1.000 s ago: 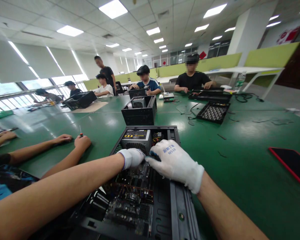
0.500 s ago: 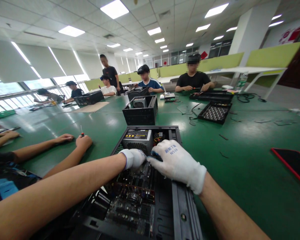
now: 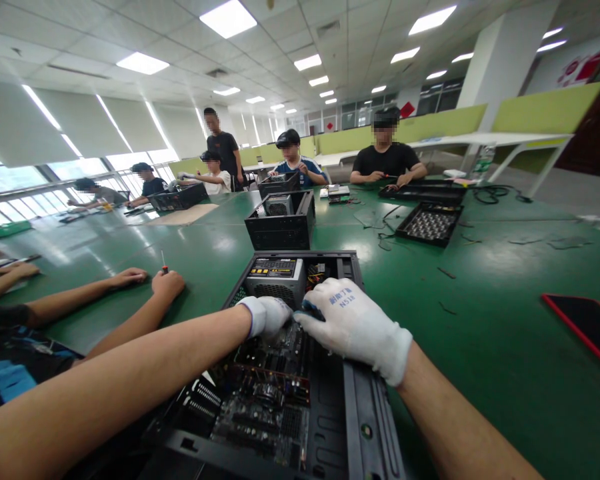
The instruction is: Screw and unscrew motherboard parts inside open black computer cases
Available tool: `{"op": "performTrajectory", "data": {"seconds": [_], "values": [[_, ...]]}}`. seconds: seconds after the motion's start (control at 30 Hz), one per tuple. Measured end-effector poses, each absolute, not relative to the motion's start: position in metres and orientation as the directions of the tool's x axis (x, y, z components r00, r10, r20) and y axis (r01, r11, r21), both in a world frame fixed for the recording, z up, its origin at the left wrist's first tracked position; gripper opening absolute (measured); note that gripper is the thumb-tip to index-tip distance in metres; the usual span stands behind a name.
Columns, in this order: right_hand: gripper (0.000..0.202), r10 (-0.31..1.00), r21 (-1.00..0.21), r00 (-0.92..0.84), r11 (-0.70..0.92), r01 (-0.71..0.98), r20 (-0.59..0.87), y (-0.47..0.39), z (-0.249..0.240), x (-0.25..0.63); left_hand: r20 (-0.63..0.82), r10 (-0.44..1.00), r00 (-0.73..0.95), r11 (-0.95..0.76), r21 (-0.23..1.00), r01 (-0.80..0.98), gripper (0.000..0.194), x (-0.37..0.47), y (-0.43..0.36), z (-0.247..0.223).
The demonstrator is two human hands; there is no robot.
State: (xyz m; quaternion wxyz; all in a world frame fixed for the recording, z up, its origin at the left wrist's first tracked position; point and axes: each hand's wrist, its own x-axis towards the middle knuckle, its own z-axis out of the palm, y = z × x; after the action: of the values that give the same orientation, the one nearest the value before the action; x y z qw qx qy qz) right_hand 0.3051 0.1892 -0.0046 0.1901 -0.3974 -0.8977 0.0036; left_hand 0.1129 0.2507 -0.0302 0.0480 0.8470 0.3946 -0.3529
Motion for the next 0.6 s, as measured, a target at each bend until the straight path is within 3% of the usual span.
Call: {"op": "performTrajectory", "data": {"seconds": [0.2,0.4,0.6], "values": [[0.042,0.715,-0.151,-0.618,0.685,0.712,0.326,0.190,-0.006,0.306,-0.621,0.641,0.451,-0.687,-0.203,0.697,0.053,0.113,0.252,-0.034],[0.043,0.712,-0.138,-0.620,0.686,0.714,0.329,0.190,-0.006,0.305,-0.625,0.630,0.461,-0.698,-0.196,0.689,0.041,0.114,0.254,-0.039],[0.044,0.715,-0.131,-0.623,0.683,0.718,0.316,0.190,-0.005,0.305,-0.591,0.644,0.487,-0.680,-0.150,0.718,0.044,0.113,0.257,-0.043]]}}
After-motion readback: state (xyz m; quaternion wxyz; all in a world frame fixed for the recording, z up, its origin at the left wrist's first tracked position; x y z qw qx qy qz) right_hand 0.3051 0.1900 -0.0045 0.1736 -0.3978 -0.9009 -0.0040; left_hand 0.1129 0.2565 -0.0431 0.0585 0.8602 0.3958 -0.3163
